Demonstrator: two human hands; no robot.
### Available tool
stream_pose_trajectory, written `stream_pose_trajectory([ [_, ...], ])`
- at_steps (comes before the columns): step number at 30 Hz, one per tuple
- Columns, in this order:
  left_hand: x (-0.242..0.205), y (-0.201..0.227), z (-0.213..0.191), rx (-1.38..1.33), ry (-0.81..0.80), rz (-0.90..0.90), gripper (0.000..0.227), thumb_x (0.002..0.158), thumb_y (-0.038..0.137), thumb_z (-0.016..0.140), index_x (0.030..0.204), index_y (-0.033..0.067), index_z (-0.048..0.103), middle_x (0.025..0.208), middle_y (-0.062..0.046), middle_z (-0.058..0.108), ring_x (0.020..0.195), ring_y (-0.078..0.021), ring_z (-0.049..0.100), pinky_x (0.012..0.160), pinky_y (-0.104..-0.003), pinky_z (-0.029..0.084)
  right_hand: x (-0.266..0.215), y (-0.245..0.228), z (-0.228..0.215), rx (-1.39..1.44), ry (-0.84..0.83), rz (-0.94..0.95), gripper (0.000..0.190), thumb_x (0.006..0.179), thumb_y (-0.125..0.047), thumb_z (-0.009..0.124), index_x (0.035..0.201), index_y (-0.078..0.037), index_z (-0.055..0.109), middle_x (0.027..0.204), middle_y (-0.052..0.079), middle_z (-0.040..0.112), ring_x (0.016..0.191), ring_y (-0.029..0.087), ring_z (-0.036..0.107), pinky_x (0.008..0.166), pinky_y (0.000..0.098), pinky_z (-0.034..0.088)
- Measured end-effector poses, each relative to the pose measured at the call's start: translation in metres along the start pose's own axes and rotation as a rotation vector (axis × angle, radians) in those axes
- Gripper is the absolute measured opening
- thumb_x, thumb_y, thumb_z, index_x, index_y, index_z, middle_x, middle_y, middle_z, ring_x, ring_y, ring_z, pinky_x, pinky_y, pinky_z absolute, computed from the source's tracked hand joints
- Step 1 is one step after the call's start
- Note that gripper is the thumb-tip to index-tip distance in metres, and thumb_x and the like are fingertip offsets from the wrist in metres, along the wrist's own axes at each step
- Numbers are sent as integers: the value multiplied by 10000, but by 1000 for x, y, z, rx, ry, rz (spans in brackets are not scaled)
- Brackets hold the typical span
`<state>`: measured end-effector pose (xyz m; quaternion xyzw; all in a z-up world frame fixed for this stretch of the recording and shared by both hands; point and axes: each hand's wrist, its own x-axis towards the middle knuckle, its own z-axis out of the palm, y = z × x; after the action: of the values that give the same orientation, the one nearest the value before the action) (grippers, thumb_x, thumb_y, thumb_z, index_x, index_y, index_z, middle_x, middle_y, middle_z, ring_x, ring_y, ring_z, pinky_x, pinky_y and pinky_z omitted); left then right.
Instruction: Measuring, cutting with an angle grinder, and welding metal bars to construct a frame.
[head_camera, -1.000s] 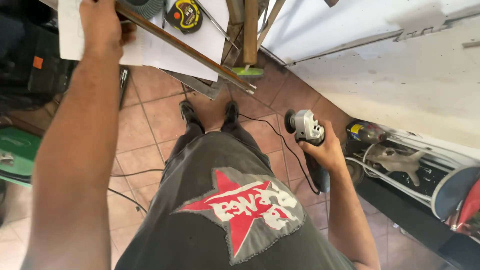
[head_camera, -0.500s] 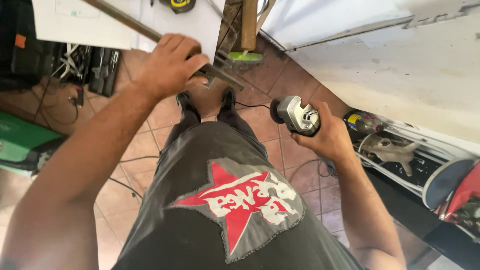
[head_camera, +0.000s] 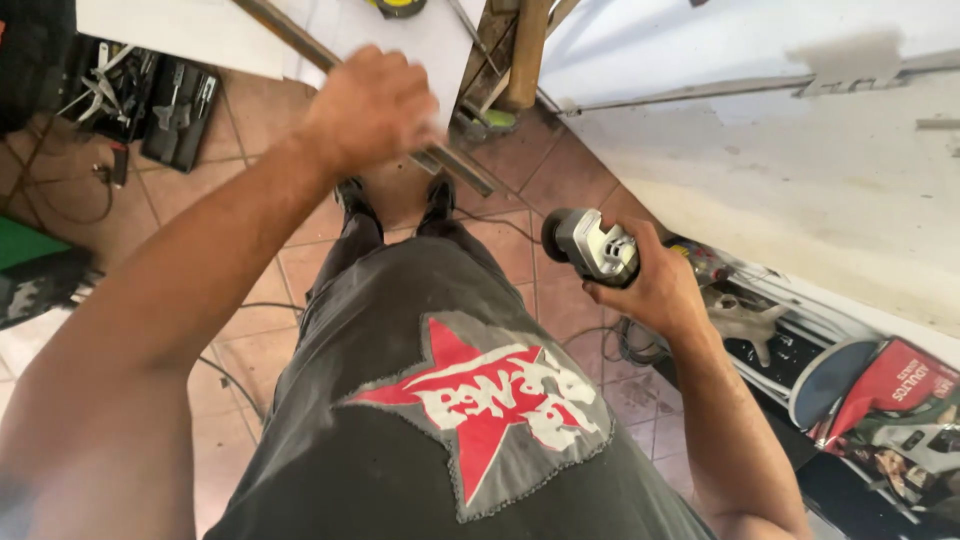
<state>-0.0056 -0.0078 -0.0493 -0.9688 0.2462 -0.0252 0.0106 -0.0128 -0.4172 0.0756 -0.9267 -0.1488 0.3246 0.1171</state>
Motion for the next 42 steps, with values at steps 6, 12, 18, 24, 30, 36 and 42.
stream_pose_trajectory([
  [6, -2, 0, 12, -150, 229, 89, 264, 980, 463, 797, 964, 208, 730, 1002, 6, 674, 920, -174, 579, 827, -298, 481, -5, -4, 5, 14, -38, 21, 818, 648, -357, 850, 1372, -205, 500, 1176, 30, 674, 955, 352, 690, 751, 453, 482],
  [12, -5, -3, 1, -238, 113, 88, 393, 986, 626, 650, 1014, 246, 748, 1024, 22, 633, 942, -172, 557, 913, -365, 425, -1, -14, 0, -13, -58, 85, 875, 639, -389, 843, 1414, -222, 474, 1111, 132, 740, 992, 387, 703, 727, 462, 496],
  [18, -7, -7, 27, -124, 273, 152, 281, 1012, 432, 745, 1237, 275, 680, 1306, 11, 592, 1193, -261, 524, 1030, -455, 456, 6, -36, -10, -61, -79, 110, 827, 641, -360, 857, 1386, -312, 504, 1102, 77, 753, 968, 325, 719, 743, 447, 517],
  [24, -7, -5, 28, 32, 303, 130, 389, 810, 646, 812, 1003, 333, 682, 1075, 99, 593, 1013, -172, 572, 837, -342, 465, 16, -53, -13, -240, -81, -101, 799, 658, -383, 805, 1376, -226, 491, 1208, 45, 713, 1005, 336, 689, 749, 517, 532],
  [30, -7, -1, 21, -35, 220, 126, 321, 836, 629, 781, 935, 330, 721, 983, 110, 609, 956, -161, 596, 799, -331, 451, 24, -55, -10, -323, -111, -128, 857, 653, -434, 823, 1407, -246, 463, 1286, 49, 690, 1008, 410, 689, 747, 581, 532],
  [36, -5, -7, 26, -88, 211, 120, 336, 852, 640, 784, 917, 317, 716, 954, 114, 608, 935, -180, 597, 790, -339, 446, 37, -64, -10, -337, -147, -165, 821, 679, -415, 814, 1394, -225, 457, 1243, 68, 702, 943, 405, 698, 740, 554, 541],
  [42, -2, -7, 31, -144, 175, 118, 321, 865, 600, 784, 910, 287, 731, 950, 107, 615, 927, -189, 579, 759, -345, 445, 46, -72, -10, -362, -190, -106, 860, 662, -446, 795, 1423, -280, 433, 1192, 77, 729, 974, 435, 683, 774, 555, 525],
])
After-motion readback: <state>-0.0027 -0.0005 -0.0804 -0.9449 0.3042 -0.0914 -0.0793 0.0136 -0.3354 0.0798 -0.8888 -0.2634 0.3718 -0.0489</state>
